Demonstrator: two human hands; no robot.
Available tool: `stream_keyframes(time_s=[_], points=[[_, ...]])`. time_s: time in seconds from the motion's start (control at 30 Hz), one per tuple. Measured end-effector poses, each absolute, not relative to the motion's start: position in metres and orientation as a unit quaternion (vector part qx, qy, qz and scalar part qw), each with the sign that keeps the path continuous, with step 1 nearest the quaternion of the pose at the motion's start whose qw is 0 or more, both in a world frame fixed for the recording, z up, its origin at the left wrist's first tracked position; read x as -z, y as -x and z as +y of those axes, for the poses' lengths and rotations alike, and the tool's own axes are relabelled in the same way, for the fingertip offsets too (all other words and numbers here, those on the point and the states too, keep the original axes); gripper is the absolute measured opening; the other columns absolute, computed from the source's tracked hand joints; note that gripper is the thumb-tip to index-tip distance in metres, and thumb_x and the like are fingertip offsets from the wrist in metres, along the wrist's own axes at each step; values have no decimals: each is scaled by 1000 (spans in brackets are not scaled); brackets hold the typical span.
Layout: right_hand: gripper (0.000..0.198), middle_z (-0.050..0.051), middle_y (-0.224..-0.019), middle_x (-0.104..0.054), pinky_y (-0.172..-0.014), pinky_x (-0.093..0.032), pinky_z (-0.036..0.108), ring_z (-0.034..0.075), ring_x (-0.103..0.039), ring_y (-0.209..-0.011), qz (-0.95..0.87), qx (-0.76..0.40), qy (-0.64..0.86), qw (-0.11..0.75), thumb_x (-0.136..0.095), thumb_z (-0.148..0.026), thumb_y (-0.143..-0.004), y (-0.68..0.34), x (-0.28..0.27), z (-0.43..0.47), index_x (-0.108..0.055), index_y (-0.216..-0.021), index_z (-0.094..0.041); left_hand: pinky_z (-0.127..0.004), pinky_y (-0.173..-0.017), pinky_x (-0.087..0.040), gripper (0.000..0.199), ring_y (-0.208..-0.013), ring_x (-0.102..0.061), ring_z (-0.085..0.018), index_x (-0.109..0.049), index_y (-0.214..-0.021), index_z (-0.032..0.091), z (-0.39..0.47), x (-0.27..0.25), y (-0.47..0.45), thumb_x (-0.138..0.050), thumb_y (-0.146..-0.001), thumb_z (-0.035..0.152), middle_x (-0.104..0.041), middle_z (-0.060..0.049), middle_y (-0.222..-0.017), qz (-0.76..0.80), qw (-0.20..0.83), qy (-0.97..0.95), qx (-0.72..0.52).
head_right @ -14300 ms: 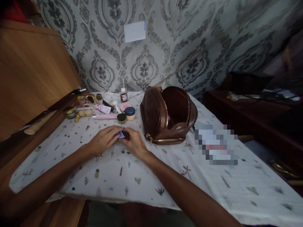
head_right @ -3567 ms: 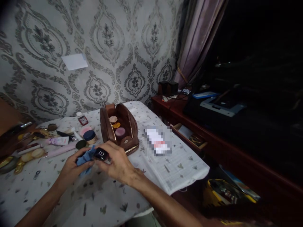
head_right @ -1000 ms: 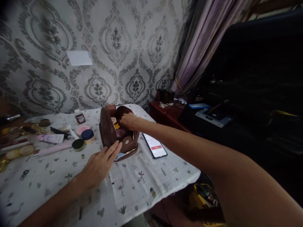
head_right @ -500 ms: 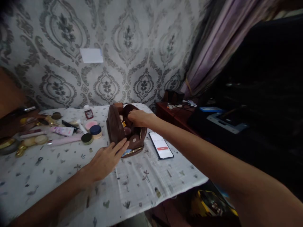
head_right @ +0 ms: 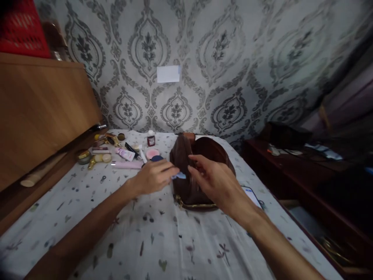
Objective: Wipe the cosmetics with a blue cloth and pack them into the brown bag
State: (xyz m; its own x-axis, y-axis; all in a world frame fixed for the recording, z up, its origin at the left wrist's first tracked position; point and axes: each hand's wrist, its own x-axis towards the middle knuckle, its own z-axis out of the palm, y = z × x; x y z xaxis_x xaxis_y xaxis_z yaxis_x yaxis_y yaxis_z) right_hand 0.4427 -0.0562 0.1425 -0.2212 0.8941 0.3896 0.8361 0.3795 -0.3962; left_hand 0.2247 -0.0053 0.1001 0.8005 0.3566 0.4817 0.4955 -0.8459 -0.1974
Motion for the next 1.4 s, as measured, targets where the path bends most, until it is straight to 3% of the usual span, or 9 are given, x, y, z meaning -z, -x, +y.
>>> stream_keyframes(time_s=[0.13,0.2,0.43,0.53,0.67,0.9,1.07,1.17,1.4], points=[[26,16,-129,-62,-96,-52,52,34,-61,-118,-749,148,502,406,-56,-33,-92,-416,-129,-67,-70,-111,-21,-32,-81,-53,26,-104,-60,-22,-62,-113,19,31,-102,-192,-45,-94,13,-65,-8,-109,-438,136,872,173],[22,16,-133,-59,-99,-50,53,32,-57,-123,-773,140,441,434,-55,-26,-93,-396,-118,-71,-69,-110,-23,-35,-86,-54,33,-113,-57,-25,-60,-119,18,48,-97,-173,-43,-93,10,-64,-11,-118,-555,127,808,149],[20,12,-110,-69,-90,-56,40,23,-65,-104,-849,-151,335,380,-55,-11,-88,-316,-47,-51,-70,-98,-20,-44,-94,-53,43,-137,-42,-35,-57,-129,11,83,-67,-114,-40,-89,6,-48,-21,-146,-679,105,719,105],[20,8,-99,-72,-89,-54,36,22,-67,-99,-821,-262,364,353,-61,-9,-82,-281,-18,-36,-72,-94,-20,-41,-92,-53,41,-127,-53,-32,-64,-120,14,89,-61,-102,-40,-88,4,-62,-18,-131,-691,88,712,87],[22,2,-82,-72,-69,-52,26,15,-65,-70,-748,-397,391,360,-56,-7,-82,-242,2,-25,-74,-88,-18,-39,-88,-53,37,-117,-59,-31,-66,-112,13,93,-61,-95,-38,-90,6,-69,-18,-114,-705,91,697,91],[21,2,-79,-72,-71,-50,28,17,-64,-72,-729,-365,396,423,-58,-9,-80,-231,16,-29,-74,-85,-20,-33,-84,-51,36,-108,-65,-27,-58,-125,17,104,-65,-82,-39,-95,17,-68,-15,-117,-738,94,661,102],[24,3,-80,-72,-73,-51,29,18,-65,-74,-725,-374,396,422,-56,-6,-79,-233,14,-29,-75,-86,-20,-38,-86,-50,53,-118,-57,-31,-41,-146,20,130,-86,-62,-38,-94,11,-54,-20,-135,-734,127,660,93],[26,3,-84,-74,-76,-51,30,19,-67,-77,-719,-377,403,422,-57,-4,-78,-232,13,-29,-75,-85,-21,-40,-90,-48,49,-124,-51,-33,-53,-136,21,146,-96,-50,-43,-90,8,-50,-18,-139,-705,135,694,55],[27,3,-84,-74,-77,-51,29,18,-67,-78,-717,-386,402,419,-57,-2,-77,-232,11,-28,-75,-86,-19,-38,-93,-45,31,-119,-56,-30,-64,-116,16,156,-104,-33,-51,-88,10,-66,-14,-119,-650,143,746,-17]])
